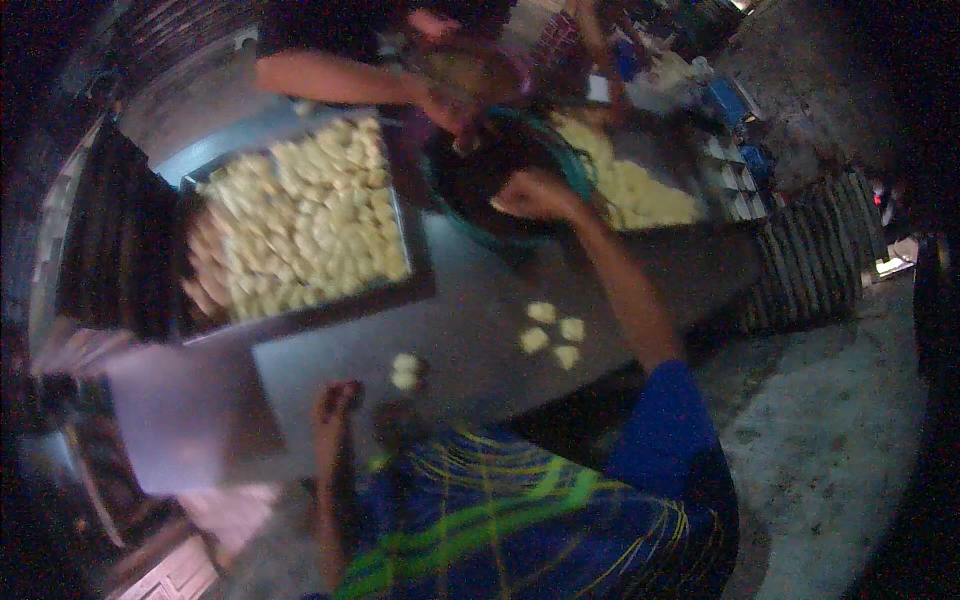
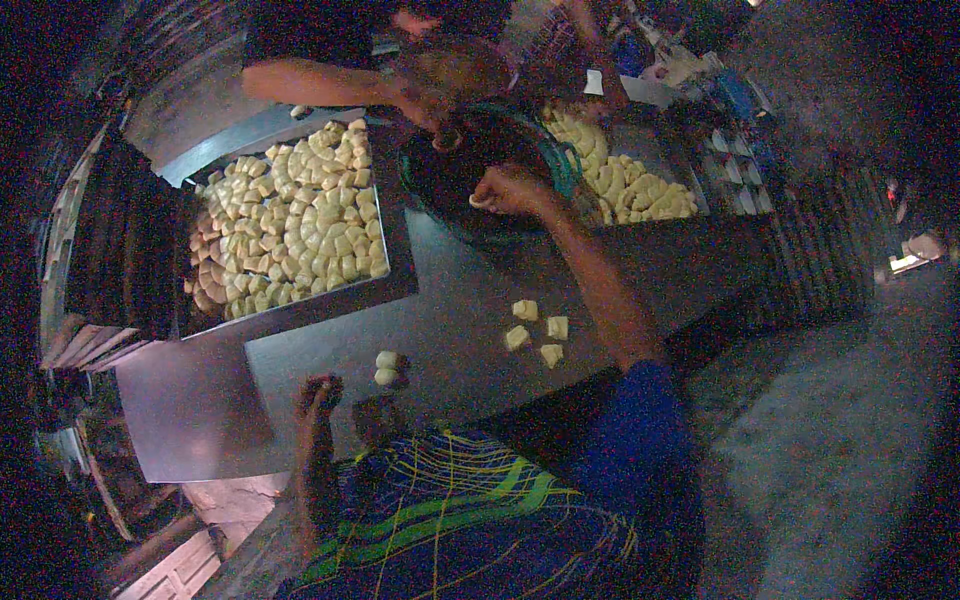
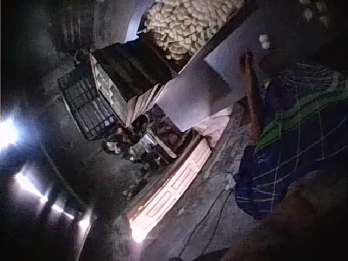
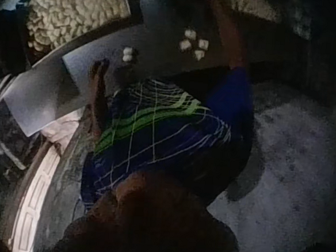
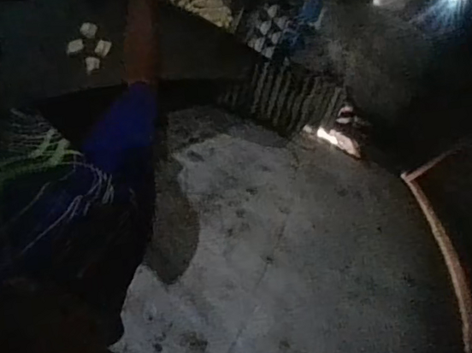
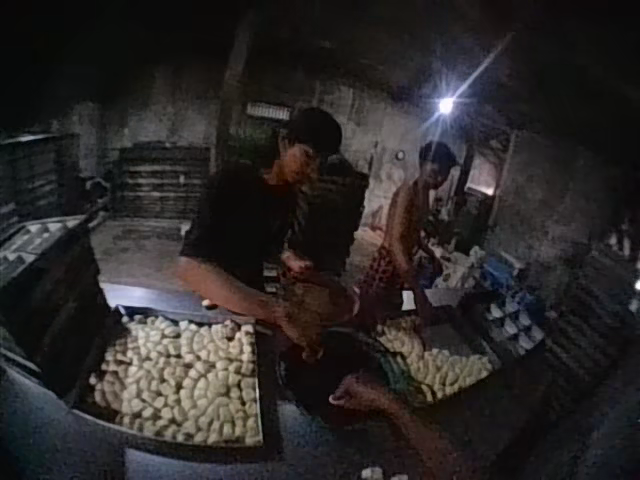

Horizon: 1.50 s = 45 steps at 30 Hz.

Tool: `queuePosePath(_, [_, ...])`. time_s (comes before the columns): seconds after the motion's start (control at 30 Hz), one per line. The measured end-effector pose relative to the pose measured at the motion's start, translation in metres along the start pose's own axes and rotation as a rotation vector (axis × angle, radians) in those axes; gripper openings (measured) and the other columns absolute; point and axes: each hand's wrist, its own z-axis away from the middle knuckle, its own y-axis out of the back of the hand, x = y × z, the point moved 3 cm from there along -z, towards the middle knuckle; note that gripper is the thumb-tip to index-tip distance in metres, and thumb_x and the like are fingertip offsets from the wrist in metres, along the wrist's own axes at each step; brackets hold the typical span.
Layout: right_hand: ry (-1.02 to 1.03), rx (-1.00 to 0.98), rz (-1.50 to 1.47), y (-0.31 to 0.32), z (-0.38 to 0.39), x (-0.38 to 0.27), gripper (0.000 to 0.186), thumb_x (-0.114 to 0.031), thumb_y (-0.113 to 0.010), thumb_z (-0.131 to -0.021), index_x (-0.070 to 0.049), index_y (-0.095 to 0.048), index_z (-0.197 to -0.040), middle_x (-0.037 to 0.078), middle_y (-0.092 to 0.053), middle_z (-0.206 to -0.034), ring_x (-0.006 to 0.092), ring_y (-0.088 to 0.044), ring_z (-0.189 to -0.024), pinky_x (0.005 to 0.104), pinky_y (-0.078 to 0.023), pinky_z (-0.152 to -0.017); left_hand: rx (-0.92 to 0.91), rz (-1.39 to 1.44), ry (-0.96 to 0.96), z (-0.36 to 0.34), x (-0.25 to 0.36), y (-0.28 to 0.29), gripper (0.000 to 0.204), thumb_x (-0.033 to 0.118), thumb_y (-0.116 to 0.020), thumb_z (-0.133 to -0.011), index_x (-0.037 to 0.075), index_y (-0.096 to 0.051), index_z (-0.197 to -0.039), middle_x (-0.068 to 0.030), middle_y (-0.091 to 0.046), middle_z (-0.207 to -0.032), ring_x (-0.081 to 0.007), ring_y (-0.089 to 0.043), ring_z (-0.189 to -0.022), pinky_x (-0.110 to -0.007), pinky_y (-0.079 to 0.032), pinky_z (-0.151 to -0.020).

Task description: The person shapes small pieces of dough by hand on a stainless steel table, grouping them into clusters. They also move metal baking trays on the workspace.

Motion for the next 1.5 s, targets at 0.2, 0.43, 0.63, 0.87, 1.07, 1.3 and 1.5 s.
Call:
queuePosePath(0.2, [0.013,-0.341,-0.232,-0.019,-0.001,-0.017,0.026,-0.019,-0.061,-0.085,-0.002,-0.053,-0.067,0.009,-0.052,-0.061,0.0167,-0.044,-0.057,0.0394,-0.039,-0.054,0.037,0.042,0.059,0.021,-0.004,0.005,0.025,0.026,-0.062,-0.093,0.004,-0.065,-0.103,-0.0057,-0.066,-0.101,-0.0172,-0.060,-0.096,-0.032,-0.045,-0.088])
queuePosePath(0.43, [-0.065,-0.530,-0.353,-0.026,-0.025,-0.002,0.031,-0.005,-0.072,-0.074,-0.007,-0.073,-0.106,0.002,-0.073,-0.084,0.0127,-0.064,-0.071,0.0322,-0.052,-0.060,-0.028,0.051,0.039,-0.007,0.016,0.010,0.026,0.028,-0.062,-0.093,0.004,-0.066,-0.103,-0.0059,-0.067,-0.101,-0.0168,-0.060,-0.097,-0.032,-0.045,-0.088])
queuePosePath(0.63, [-0.228,-0.350,-0.595,-0.034,-0.031,-0.030,0.023,-0.024,-0.065,-0.091,-0.002,-0.066,-0.083,0.001,-0.061,-0.070,0.0103,-0.052,-0.065,0.0328,-0.045,-0.057,-0.043,0.031,0.051,-0.029,0.016,0.029,0.025,0.027,-0.062,-0.093,0.005,-0.066,-0.103,-0.0056,-0.068,-0.101,-0.0164,-0.060,-0.094,-0.031,-0.045,-0.087])
queuePosePath(0.87, [-0.104,0.086,-0.389,-0.013,0.001,-0.094,0.020,-0.008,-0.066,-0.086,-0.004,-0.071,-0.105,0.005,-0.073,-0.093,0.0159,-0.067,-0.084,0.0334,-0.053,-0.079,-0.132,0.038,0.080,-0.024,-0.001,0.028,0.023,0.021,-0.062,-0.094,0.003,-0.062,-0.109,-0.0095,-0.066,-0.106,-0.0206,-0.062,-0.104,-0.035,-0.049,-0.092])
queuePosePath(1.07, [-0.270,0.087,-1.501,-0.026,0.034,-0.224,0.041,-0.012,-0.067,-0.090,-0.005,-0.053,-0.127,0.006,-0.066,-0.109,0.0171,-0.063,-0.099,0.0341,-0.052,-0.088,-0.480,0.552,0.287,-0.009,0.029,-0.042,0.047,0.036,-0.049,-0.100,0.002,-0.050,-0.133,-0.0123,-0.057,-0.130,-0.0251,-0.057,-0.117,-0.037,-0.045,-0.099])
queuePosePath(1.3, [-0.204,0.147,-1.881,-0.063,0.029,-0.300,0.061,-0.008,-0.069,-0.087,-0.008,-0.036,-0.138,0.009,-0.061,-0.115,0.0192,-0.060,-0.107,0.0347,-0.051,-0.090,-0.460,0.710,0.431,-0.008,0.048,-0.044,0.044,0.034,-0.047,-0.101,0.002,-0.047,-0.131,-0.0137,-0.059,-0.117,-0.0259,-0.058,-0.108,-0.034,-0.049,-0.094])
queuePosePath(1.5, [-0.296,0.267,-1.969,-0.090,0.035,-0.308,0.053,-0.005,-0.066,-0.088,-0.010,-0.044,-0.136,0.010,-0.059,-0.122,0.0203,-0.060,-0.107,0.0358,-0.053,-0.090,-0.402,0.833,0.393,-0.002,0.050,-0.043,0.037,0.030,-0.048,-0.101,0.004,-0.049,-0.127,-0.0115,-0.059,-0.114,-0.0215,-0.062,-0.097,-0.028,-0.056,-0.084])
